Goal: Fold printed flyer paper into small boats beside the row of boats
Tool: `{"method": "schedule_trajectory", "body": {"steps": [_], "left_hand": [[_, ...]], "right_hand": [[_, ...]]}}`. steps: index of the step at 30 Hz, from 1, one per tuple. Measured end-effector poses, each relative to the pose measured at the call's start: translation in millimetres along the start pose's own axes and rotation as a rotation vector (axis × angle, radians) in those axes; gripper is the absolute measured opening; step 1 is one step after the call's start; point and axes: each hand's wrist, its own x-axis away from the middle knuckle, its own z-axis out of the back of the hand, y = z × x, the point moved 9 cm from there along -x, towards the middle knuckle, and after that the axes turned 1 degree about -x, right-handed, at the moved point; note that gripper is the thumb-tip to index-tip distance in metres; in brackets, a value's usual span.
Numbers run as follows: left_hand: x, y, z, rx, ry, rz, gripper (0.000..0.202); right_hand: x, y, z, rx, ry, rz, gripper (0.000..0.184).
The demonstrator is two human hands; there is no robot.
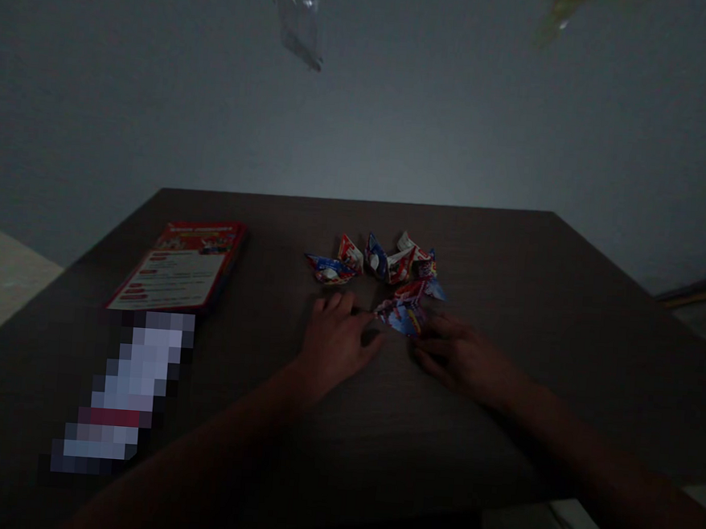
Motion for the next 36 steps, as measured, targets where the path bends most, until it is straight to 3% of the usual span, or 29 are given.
{"method": "schedule_trajectory", "body": {"steps": [3, 11, 23, 32, 36], "left_hand": [[0.4, -1.5, 0.4, -0.005, -0.006, 0.007, 0.036], [0.1, -5.5, 3.6, 0.002, -0.027, 0.014, 0.033], [-0.3, -9.2, 3.9, 0.008, -0.010, 0.022, 0.033], [-1.9, -11.6, 2.2, 0.020, -0.015, 0.005, 0.034], [-4.3, -12.9, 0.2, 0.066, -0.027, -0.040, 0.033]], "right_hand": [[-13.1, -5.1, -8.7, 0.055, -0.051, 0.016, 0.024], [-43.4, -17.1, -19.8, 0.102, 0.012, 0.071, 0.032], [-23.1, -8.2, -13.8, 0.069, 0.033, 0.057, 0.027], [-8.7, -0.5, -2.0, -0.093, -0.051, 0.143, 0.024], [-9.6, 1.4, 5.2, -0.156, -0.005, 0.128, 0.027]]}}
